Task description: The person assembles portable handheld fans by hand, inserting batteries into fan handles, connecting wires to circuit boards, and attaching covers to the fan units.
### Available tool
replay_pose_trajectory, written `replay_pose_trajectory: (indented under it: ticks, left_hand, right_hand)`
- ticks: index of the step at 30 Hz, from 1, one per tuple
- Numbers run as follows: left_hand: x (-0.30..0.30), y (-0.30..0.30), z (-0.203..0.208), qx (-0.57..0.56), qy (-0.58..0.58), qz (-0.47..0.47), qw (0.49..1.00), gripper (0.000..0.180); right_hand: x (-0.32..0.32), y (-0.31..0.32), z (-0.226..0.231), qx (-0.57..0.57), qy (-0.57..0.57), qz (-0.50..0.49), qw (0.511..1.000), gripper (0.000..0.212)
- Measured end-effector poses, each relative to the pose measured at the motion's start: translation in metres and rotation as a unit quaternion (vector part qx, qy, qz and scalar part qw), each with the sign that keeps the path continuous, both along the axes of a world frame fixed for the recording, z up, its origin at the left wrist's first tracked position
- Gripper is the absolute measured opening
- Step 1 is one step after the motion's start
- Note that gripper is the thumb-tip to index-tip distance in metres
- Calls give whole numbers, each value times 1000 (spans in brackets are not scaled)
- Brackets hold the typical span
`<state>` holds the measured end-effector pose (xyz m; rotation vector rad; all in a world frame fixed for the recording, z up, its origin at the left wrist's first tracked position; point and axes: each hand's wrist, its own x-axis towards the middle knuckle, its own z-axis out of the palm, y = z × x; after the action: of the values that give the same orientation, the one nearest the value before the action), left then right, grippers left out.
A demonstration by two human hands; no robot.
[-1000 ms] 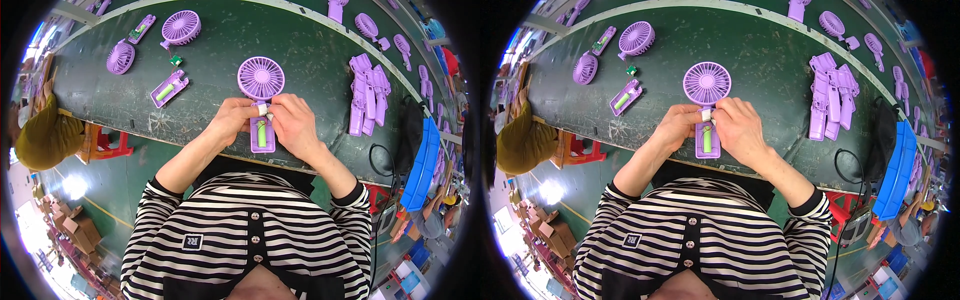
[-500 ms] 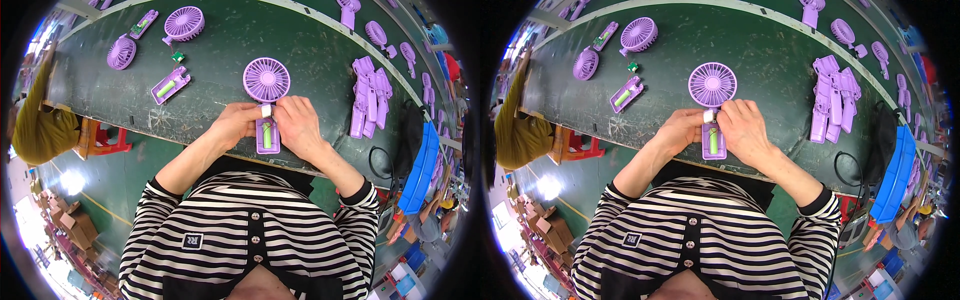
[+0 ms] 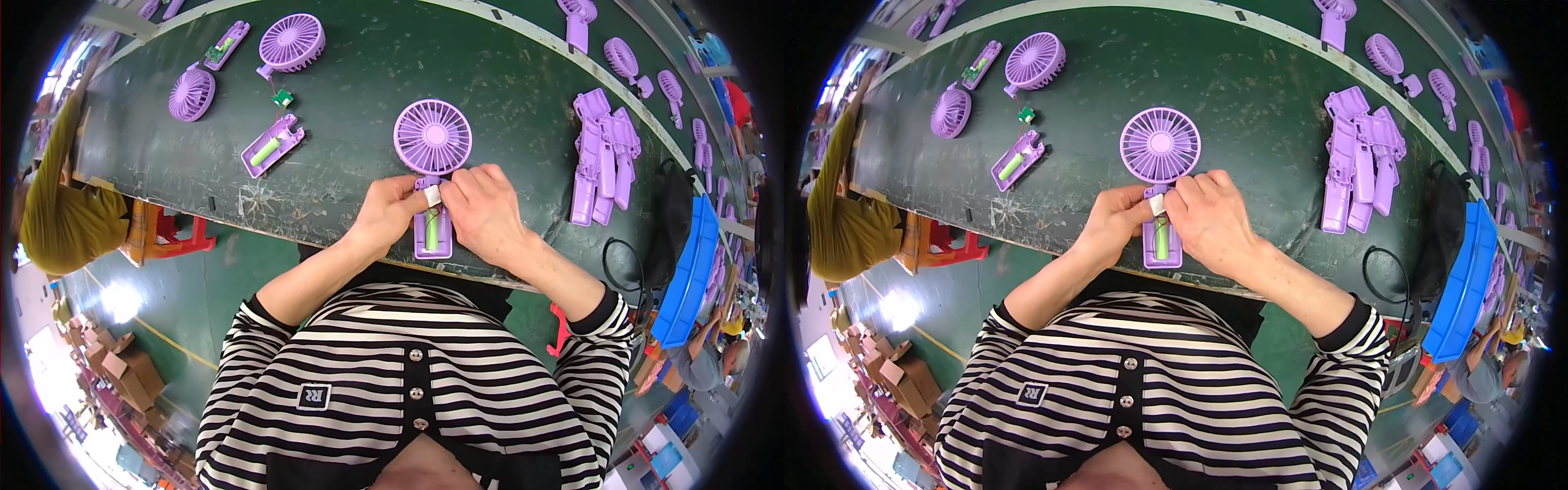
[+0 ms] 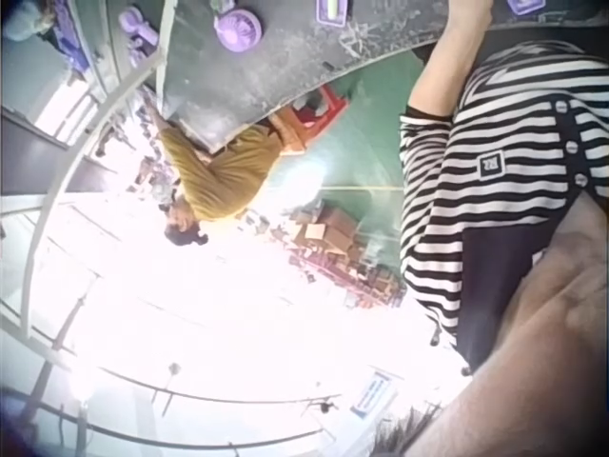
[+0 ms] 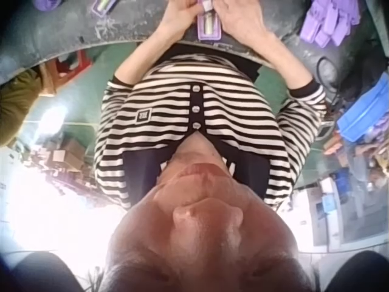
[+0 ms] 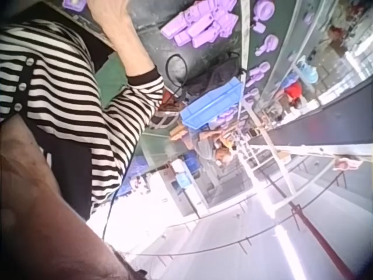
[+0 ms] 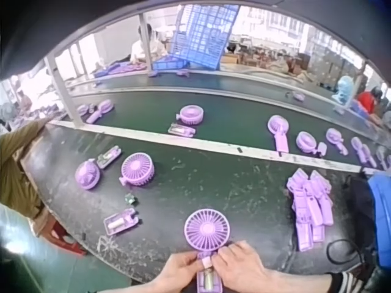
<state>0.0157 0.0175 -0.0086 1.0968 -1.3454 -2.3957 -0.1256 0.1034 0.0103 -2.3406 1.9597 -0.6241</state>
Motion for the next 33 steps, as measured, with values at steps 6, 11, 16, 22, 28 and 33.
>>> replay_pose_trajectory:
  ticks: [6, 11, 16, 22, 28, 33]
  left_hand:
    - [0, 5, -3, -49, 13, 5, 999, 19]
    - [1, 4, -4, -43, 6, 4, 999, 19]
    - [6, -3, -2, 10, 64, -31, 997, 28]
    - [7, -1, -3, 18, 67, -18, 997, 35]
    - [7, -1, -8, 30, 94, -13, 995, 36]
    - [10, -13, 5, 102, 36, -31, 994, 29]
  right_hand:
    - [-2, 2, -2, 8, -3, 16, 1000, 13]
    - [-2, 2, -6, 10, 5, 22, 1000, 13]
    - [-3, 3, -5, -23, -22, 2, 999, 17]
    - [4, 5, -5, -63, -16, 2, 998, 24]
    - [5, 5, -11, -75, -66, 2, 995, 23]
    - [6, 4, -3, -34, -171, -42, 984, 22]
